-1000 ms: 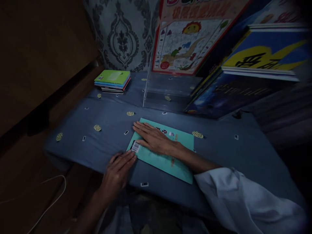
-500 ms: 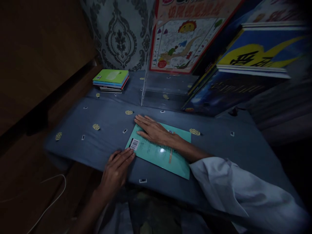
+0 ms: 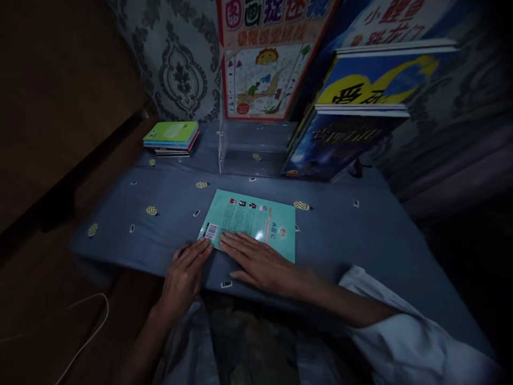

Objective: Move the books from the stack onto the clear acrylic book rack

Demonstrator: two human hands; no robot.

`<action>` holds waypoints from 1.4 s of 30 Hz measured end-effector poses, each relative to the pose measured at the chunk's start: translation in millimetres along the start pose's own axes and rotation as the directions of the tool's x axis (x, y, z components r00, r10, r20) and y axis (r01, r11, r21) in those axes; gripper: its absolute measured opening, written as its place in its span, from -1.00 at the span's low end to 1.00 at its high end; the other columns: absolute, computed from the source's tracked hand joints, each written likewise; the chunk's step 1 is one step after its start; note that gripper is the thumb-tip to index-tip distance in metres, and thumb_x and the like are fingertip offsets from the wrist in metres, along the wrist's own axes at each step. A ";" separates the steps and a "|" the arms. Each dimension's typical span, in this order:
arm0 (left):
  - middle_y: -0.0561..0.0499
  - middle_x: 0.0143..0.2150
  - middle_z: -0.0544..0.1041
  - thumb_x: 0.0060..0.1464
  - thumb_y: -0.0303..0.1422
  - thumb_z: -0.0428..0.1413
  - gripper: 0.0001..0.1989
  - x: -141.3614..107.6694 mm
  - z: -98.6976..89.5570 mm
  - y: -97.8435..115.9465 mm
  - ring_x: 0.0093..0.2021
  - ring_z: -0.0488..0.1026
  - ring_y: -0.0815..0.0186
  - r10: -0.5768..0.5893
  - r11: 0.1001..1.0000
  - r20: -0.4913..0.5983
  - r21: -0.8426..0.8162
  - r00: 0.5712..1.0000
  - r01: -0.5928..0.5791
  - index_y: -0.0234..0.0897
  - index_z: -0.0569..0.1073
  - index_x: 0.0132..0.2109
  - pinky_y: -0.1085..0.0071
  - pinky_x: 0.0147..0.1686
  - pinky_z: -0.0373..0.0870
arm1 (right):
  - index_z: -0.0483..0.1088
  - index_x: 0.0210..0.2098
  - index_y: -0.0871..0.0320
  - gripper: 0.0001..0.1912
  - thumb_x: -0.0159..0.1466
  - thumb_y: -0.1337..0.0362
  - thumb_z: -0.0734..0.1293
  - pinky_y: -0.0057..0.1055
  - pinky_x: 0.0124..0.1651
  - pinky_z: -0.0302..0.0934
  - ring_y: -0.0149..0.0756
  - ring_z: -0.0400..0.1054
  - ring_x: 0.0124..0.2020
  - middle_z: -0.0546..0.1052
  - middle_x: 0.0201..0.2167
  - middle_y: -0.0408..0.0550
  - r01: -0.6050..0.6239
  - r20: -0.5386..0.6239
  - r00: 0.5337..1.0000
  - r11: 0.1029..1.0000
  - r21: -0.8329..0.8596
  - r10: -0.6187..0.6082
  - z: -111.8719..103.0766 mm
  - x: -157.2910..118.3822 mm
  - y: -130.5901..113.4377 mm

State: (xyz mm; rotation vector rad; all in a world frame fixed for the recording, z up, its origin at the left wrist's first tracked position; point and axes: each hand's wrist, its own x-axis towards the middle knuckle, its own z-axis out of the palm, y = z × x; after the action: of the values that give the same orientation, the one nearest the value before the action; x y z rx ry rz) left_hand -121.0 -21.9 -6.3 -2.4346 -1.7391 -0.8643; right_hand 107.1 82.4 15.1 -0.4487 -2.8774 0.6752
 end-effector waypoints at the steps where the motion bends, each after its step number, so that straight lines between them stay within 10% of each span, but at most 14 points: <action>1: -0.07 0.22 0.50 0.26 -0.63 -0.10 -0.39 0.2 -0.2 0.0 0.22 0.44 0.22 0.003 1.000 -0.001 0.001 1.000 -0.003 -0.07 0.22 0.37 0.15 0.14 0.33 | -0.10 0.46 0.19 -0.28 0.45 0.00 0.16 -0.08 0.49 -0.14 -0.16 -0.17 0.48 0.02 0.46 0.12 -0.015 0.003 1.000 1.000 0.000 0.015 -1.7 0.0 4.4; 14: -0.12 0.16 0.54 0.25 -0.63 -0.09 -0.50 12.9 -11.6 8.0 0.16 0.49 0.17 0.052 0.993 0.052 0.100 0.997 -0.057 -0.20 0.33 0.26 0.05 0.18 0.31 | 0.01 0.44 0.07 -0.37 0.47 -0.02 0.08 0.10 0.44 -0.05 -0.04 -0.06 0.45 0.11 0.44 0.05 -0.245 -0.262 0.937 0.969 -0.027 0.230 -15.5 1.2 72.2; 25: -0.16 0.23 0.48 0.35 -0.43 -0.03 -0.62 54.7 -10.3 5.3 0.22 0.44 0.12 0.153 0.983 0.204 0.069 0.967 -0.170 -0.25 0.33 0.27 0.09 0.16 0.41 | 0.31 0.28 0.16 -0.41 0.49 0.01 -0.03 0.16 0.39 0.04 -0.02 0.13 0.38 0.34 0.32 0.15 -0.350 -0.455 0.809 0.927 0.134 0.371 -18.8 0.7 80.5; 42: -0.17 0.22 0.49 0.33 -0.41 -0.03 -0.64 145.2 21.9 -9.5 0.17 0.48 0.11 0.157 0.977 0.287 0.097 0.945 -0.192 -0.27 0.42 0.21 0.11 0.14 0.42 | 0.29 0.30 0.02 -0.48 0.49 0.07 -0.01 0.13 0.32 0.15 -0.05 0.27 0.29 0.44 0.24 0.02 -0.290 -0.485 0.789 0.924 0.247 0.377 -24.7 0.1 87.0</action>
State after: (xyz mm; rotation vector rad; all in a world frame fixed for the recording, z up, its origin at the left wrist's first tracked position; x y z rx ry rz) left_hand -87.9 114.6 37.6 -2.6777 -1.5607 -0.3993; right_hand 134.4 166.9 -2.6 -0.9698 -2.2220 0.6931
